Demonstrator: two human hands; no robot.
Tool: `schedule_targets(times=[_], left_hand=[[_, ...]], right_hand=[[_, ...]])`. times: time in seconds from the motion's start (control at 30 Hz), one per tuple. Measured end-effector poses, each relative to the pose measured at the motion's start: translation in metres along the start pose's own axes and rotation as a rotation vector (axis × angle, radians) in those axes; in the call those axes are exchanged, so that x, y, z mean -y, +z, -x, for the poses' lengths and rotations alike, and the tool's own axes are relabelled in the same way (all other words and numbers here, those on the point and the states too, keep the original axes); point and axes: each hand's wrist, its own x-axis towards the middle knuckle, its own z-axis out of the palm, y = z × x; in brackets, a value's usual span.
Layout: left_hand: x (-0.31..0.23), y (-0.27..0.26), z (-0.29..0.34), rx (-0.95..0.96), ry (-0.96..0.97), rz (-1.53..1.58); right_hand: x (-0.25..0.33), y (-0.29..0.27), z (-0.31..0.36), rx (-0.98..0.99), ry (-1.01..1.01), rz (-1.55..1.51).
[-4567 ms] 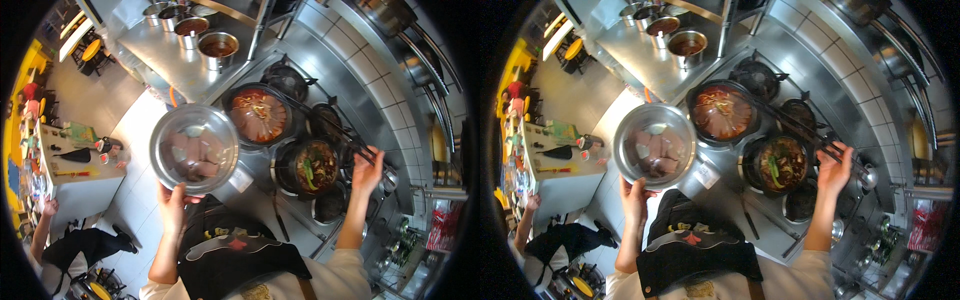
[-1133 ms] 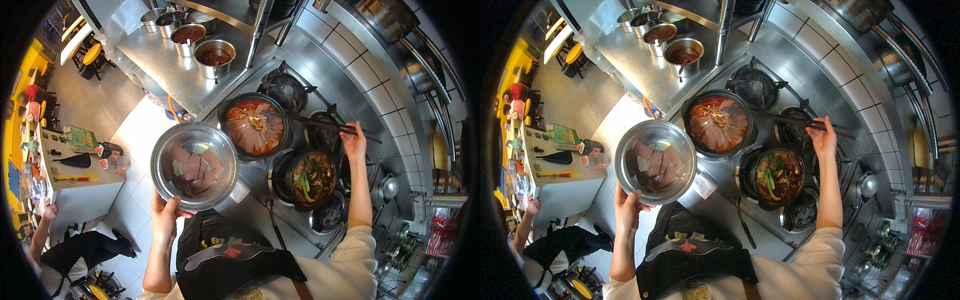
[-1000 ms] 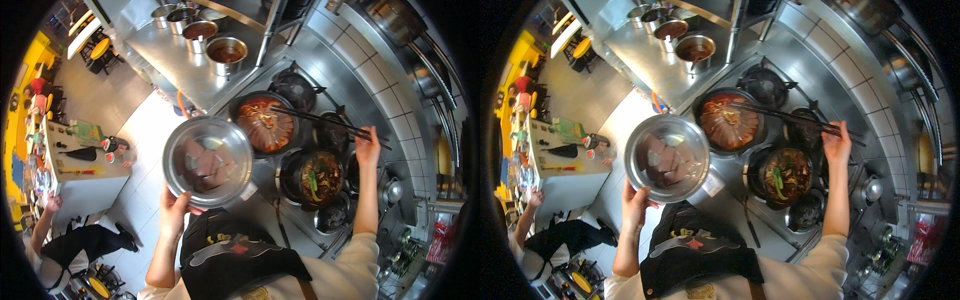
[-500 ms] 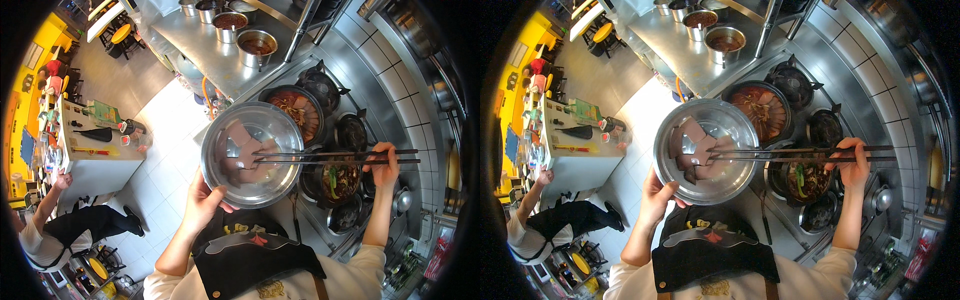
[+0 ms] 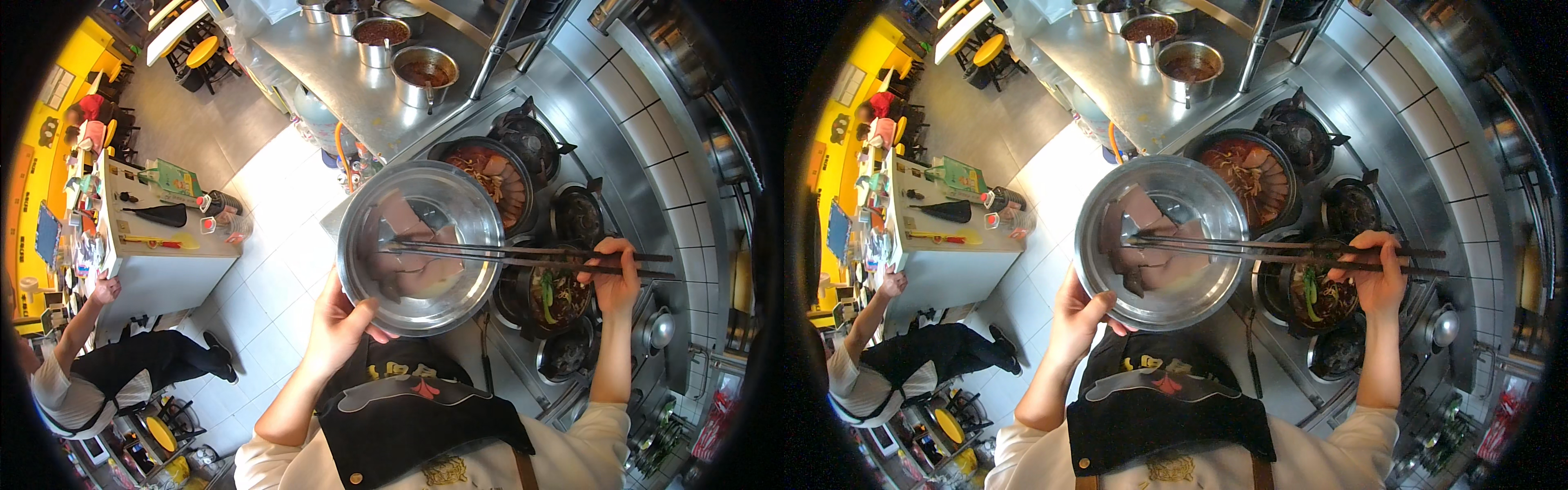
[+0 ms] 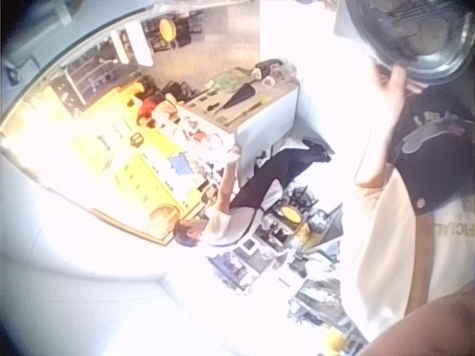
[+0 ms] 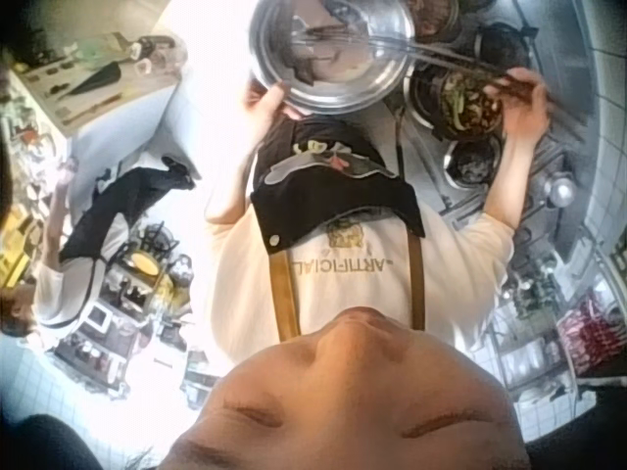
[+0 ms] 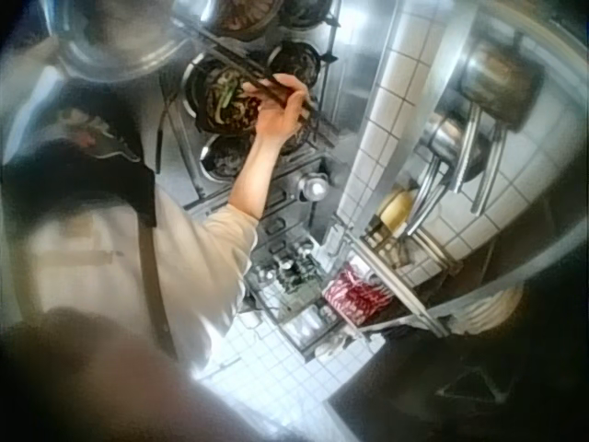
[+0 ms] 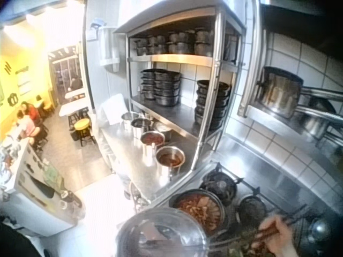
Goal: The person uses chopsticks to transfer sliced meat from a metal bowl into two simmering pots on the stove. After finishing, the person walks to a prep area and handles a plastic bag of ingredients.
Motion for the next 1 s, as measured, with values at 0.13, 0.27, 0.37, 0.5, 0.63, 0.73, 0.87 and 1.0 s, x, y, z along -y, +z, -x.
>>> schedule_targets(times=[0.13,0.27,0.37,0.5,0.63,0.73,0.87,1.0], left_hand=[[0.001,0.002,-0.002,0.007,0.017,0.006],[0.002,0.003,-0.004,-0.025,0.021,-0.014],[0.004,0.003,-0.007,-0.040,0.029,-0.020],[0.007,-0.001,-0.014,-0.051,-0.005,0.028],[0.014,-0.005,-0.015,-0.107,-0.055,0.063],[0.019,-0.009,-0.014,-0.155,-0.063,0.071],[0.024,-0.009,-0.017,-0.247,-0.051,0.045],[0.025,-0.006,-0.021,-0.293,-0.072,0.022]], right_hand=[[0.011,0.007,0.007,0.033,-0.070,0.098],[0.030,0.007,0.009,0.045,-0.143,0.183],[0.037,0.002,0.009,-0.040,-0.164,0.191],[0.040,-0.017,-0.004,-0.164,-0.107,0.015],[0.037,-0.046,-0.026,-0.333,-0.087,-0.079],[0.032,-0.073,-0.048,-0.265,-0.075,-0.068],[0.013,-0.108,-0.081,-0.300,0.001,-0.031],[-0.010,-0.138,-0.111,-0.311,0.056,-0.068]])
